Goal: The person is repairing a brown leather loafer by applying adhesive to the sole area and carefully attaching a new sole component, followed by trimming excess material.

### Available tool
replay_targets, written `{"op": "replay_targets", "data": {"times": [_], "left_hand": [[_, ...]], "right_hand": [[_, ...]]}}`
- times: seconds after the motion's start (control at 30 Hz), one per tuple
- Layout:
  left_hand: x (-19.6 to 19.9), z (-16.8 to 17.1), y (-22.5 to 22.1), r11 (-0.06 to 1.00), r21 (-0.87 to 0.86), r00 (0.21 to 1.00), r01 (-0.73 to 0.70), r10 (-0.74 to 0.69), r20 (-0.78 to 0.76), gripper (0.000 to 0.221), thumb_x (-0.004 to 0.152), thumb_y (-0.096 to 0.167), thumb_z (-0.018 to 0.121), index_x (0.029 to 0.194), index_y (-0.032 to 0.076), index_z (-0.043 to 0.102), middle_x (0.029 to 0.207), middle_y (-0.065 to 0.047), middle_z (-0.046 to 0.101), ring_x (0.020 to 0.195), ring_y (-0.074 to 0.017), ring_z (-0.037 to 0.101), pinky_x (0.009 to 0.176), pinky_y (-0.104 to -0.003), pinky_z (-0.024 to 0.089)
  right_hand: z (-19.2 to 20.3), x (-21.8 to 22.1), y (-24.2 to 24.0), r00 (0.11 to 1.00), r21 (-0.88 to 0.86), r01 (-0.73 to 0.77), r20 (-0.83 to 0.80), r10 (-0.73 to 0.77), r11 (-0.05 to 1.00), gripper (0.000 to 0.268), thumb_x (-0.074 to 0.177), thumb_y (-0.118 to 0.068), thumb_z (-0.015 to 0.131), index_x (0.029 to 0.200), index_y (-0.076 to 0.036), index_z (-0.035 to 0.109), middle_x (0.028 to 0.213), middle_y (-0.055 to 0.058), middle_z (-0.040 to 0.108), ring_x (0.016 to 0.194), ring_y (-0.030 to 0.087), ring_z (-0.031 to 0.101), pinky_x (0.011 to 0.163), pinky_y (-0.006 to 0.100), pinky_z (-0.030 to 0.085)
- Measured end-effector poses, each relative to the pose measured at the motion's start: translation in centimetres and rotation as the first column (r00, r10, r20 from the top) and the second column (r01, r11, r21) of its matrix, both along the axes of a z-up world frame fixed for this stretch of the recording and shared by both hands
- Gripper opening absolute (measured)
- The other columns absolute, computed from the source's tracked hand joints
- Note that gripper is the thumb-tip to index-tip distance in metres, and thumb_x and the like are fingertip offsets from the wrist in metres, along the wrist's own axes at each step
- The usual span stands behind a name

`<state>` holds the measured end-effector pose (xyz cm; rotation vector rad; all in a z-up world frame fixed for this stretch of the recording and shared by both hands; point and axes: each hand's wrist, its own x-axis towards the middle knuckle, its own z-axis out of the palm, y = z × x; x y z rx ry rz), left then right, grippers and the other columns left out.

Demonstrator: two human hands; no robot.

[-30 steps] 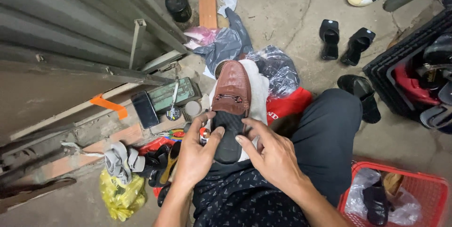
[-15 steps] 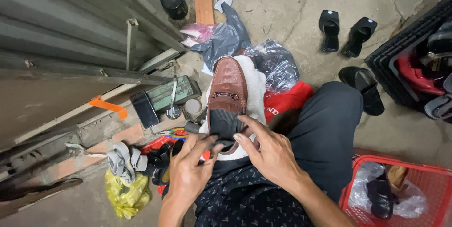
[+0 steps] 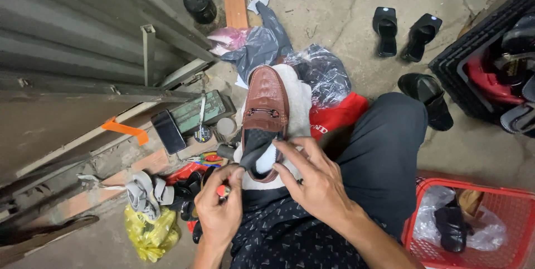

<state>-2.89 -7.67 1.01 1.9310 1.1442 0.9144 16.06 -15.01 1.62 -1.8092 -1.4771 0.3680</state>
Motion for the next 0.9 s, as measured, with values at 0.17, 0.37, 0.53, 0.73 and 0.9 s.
{"op": "replay_targets", "data": {"times": [0.17, 0.37, 0.53, 0.73, 0.9], "left_hand": [[-0.4, 0.3, -0.5, 0.976, 0.138, 0.985, 0.167, -0.162, -0.052, 0.013, 0.096, 0.012, 0.067, 0.1, 0.0, 0.07, 0.097, -0.011, 0.075, 0.084, -0.0204, 0.074, 0.078, -0.031, 0.062], [0.5, 0.7, 0.0, 0.929, 0.308, 0.957, 0.204, -0.124, -0.26, 0.009, 0.097, 0.013, 0.069, 0.103, 0.007, 0.072, 0.11, -0.009, 0.074, 0.086, -0.0203, 0.075, 0.075, -0.032, 0.062], [1.2, 1.9, 0.4, 0.926, 0.285, 0.934, 0.249, -0.153, -0.322, 0.013, 0.099, 0.018, 0.065, 0.11, 0.01, 0.069, 0.122, -0.009, 0.069, 0.074, -0.0214, 0.072, 0.049, -0.032, 0.057], [0.1, 1.8, 0.8, 0.931, 0.141, 0.874, 0.337, -0.254, -0.414, 0.027, 0.094, 0.009, 0.065, 0.121, 0.012, 0.067, 0.134, -0.013, 0.059, 0.098, -0.0306, 0.071, 0.05, -0.038, 0.062], [0.1, 0.9, 1.3, 0.907, 0.102, 0.765, 0.408, -0.279, -0.581, 0.057, 0.072, 0.005, 0.069, 0.128, 0.014, 0.063, 0.133, -0.004, 0.059, 0.071, -0.0341, 0.071, 0.05, -0.046, 0.058]], "right_hand": [[0.3, 0.3, 1.2, 0.99, 0.077, -0.109, 0.099, 0.101, 0.991, 0.03, 0.095, -0.011, 0.07, 0.126, -0.011, 0.07, 0.12, 0.01, 0.061, 0.084, 0.025, 0.068, 0.069, 0.044, 0.059], [-0.4, 0.4, 1.7, 0.962, 0.137, -0.162, 0.241, 0.126, 0.977, 0.025, 0.091, 0.0, 0.069, 0.114, -0.01, 0.069, 0.122, 0.012, 0.065, 0.088, 0.028, 0.067, 0.067, 0.042, 0.059], [1.0, 0.9, 2.0, 0.966, 0.103, -0.144, 0.231, 0.117, 0.984, 0.017, 0.096, -0.004, 0.059, 0.11, -0.006, 0.067, 0.135, 0.01, 0.066, 0.092, 0.029, 0.074, 0.075, 0.04, 0.057], [0.3, 0.4, 1.7, 0.956, -0.04, -0.175, 0.231, 0.18, 0.984, 0.02, 0.094, -0.011, 0.061, 0.114, -0.009, 0.066, 0.126, 0.007, 0.071, 0.071, 0.029, 0.073, 0.051, 0.042, 0.053], [0.8, 0.0, 2.6, 0.876, -0.069, -0.121, 0.461, 0.139, 0.99, 0.013, 0.088, -0.012, 0.067, 0.1, -0.011, 0.071, 0.116, 0.004, 0.075, 0.073, 0.023, 0.072, 0.046, 0.038, 0.05]]}}
